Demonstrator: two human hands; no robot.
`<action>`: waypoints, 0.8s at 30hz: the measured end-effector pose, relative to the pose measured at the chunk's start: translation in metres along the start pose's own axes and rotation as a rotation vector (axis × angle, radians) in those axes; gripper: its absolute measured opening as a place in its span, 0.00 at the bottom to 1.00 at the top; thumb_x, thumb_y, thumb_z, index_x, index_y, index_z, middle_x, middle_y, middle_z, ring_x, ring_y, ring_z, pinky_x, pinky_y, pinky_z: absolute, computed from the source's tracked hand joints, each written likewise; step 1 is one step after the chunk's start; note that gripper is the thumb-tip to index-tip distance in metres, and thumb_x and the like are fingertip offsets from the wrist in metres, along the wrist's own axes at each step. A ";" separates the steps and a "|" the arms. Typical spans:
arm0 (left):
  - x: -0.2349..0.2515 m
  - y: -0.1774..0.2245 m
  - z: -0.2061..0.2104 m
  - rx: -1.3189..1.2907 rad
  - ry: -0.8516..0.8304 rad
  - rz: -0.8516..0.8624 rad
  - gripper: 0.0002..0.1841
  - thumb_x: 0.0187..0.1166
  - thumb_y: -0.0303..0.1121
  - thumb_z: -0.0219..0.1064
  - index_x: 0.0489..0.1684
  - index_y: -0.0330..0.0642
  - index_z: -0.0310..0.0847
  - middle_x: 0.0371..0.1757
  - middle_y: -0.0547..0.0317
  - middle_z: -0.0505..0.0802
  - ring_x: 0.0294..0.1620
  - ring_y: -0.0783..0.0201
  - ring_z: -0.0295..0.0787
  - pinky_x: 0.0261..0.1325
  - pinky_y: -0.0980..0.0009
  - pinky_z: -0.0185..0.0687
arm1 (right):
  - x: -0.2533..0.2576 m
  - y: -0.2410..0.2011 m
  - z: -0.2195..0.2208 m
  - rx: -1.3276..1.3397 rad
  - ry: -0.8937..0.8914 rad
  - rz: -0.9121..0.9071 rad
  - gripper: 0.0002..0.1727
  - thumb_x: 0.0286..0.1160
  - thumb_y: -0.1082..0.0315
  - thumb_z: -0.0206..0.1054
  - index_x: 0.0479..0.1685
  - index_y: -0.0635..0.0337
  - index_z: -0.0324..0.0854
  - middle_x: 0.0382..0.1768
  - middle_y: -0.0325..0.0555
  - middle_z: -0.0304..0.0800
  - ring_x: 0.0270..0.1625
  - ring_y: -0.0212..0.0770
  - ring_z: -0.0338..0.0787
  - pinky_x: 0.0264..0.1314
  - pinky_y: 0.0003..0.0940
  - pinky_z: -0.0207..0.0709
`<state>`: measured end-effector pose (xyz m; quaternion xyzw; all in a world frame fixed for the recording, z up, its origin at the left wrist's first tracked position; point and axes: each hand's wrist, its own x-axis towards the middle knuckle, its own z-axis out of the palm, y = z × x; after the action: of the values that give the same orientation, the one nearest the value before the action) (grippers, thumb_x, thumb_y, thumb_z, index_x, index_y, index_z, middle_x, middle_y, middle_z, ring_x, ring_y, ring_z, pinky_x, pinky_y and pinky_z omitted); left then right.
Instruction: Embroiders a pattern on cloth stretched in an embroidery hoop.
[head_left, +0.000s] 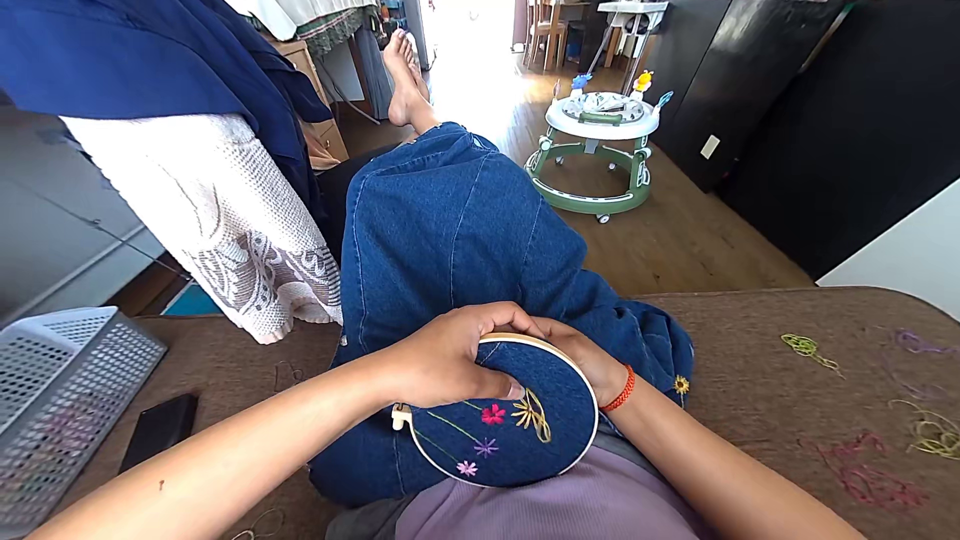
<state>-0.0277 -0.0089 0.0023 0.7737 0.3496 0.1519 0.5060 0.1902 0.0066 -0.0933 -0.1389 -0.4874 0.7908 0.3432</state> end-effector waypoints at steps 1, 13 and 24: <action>-0.001 -0.001 -0.001 -0.002 -0.003 0.007 0.22 0.67 0.23 0.78 0.59 0.51 0.83 0.48 0.67 0.94 0.48 0.73 0.92 0.51 0.74 0.90 | 0.002 -0.002 0.005 0.007 0.131 0.020 0.10 0.79 0.64 0.61 0.43 0.50 0.89 0.33 0.38 0.92 0.36 0.26 0.90 0.40 0.23 0.85; 0.000 -0.001 -0.005 -0.056 -0.045 -0.003 0.21 0.68 0.21 0.76 0.59 0.48 0.83 0.48 0.64 0.94 0.47 0.72 0.92 0.50 0.75 0.90 | 0.031 -0.025 -0.015 -0.286 0.328 -0.207 0.11 0.89 0.70 0.44 0.40 0.49 0.71 0.23 0.32 0.70 0.15 0.21 0.62 0.15 0.13 0.54; -0.001 -0.001 -0.005 -0.096 -0.050 -0.005 0.21 0.67 0.21 0.76 0.59 0.46 0.83 0.48 0.62 0.94 0.47 0.71 0.92 0.51 0.74 0.90 | 0.028 -0.020 -0.023 -0.871 -0.067 -0.300 0.07 0.79 0.75 0.58 0.42 0.63 0.82 0.28 0.36 0.85 0.30 0.23 0.82 0.33 0.19 0.78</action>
<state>-0.0319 -0.0064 0.0032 0.7512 0.3310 0.1482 0.5515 0.1910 0.0465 -0.0839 -0.1725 -0.7999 0.4580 0.3473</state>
